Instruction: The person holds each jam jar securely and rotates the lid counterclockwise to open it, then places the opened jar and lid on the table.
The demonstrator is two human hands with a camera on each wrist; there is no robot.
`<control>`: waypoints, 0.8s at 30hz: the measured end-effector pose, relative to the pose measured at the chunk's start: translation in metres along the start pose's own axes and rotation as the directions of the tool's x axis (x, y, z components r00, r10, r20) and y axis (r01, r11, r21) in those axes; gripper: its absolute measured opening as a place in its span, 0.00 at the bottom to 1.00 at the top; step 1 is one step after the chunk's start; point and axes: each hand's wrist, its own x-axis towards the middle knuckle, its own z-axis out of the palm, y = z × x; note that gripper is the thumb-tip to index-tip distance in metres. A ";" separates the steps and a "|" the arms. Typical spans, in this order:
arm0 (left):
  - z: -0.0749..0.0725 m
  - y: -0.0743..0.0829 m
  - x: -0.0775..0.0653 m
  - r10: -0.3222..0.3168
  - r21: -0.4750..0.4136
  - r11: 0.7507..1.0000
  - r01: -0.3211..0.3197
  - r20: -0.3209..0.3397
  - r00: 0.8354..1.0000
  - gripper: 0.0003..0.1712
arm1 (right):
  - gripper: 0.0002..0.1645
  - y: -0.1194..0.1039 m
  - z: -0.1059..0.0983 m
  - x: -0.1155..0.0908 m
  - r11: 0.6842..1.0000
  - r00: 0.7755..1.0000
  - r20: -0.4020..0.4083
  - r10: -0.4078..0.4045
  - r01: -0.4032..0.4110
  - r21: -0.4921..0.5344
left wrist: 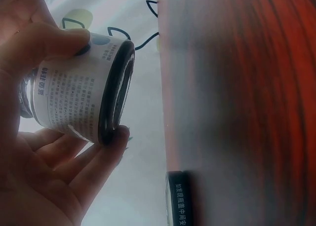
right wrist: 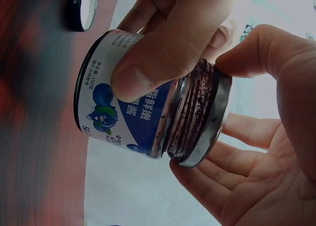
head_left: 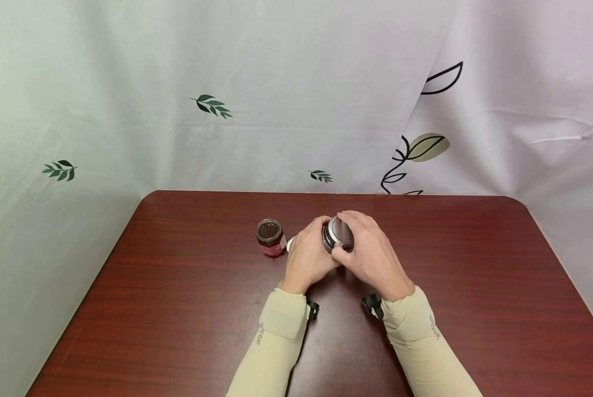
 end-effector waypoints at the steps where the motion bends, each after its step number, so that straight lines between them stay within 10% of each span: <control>1: 0.000 0.000 0.000 -0.001 0.000 1.000 0.001 0.001 1.000 0.40 | 0.35 0.000 0.000 0.000 1.000 1.000 -0.001 0.000 0.000 0.001; 24: 0.002 -0.003 0.001 0.001 -0.055 0.999 -0.001 -0.009 1.000 0.41 | 0.36 0.000 -0.003 0.001 0.999 1.000 -0.021 -0.002 0.003 0.036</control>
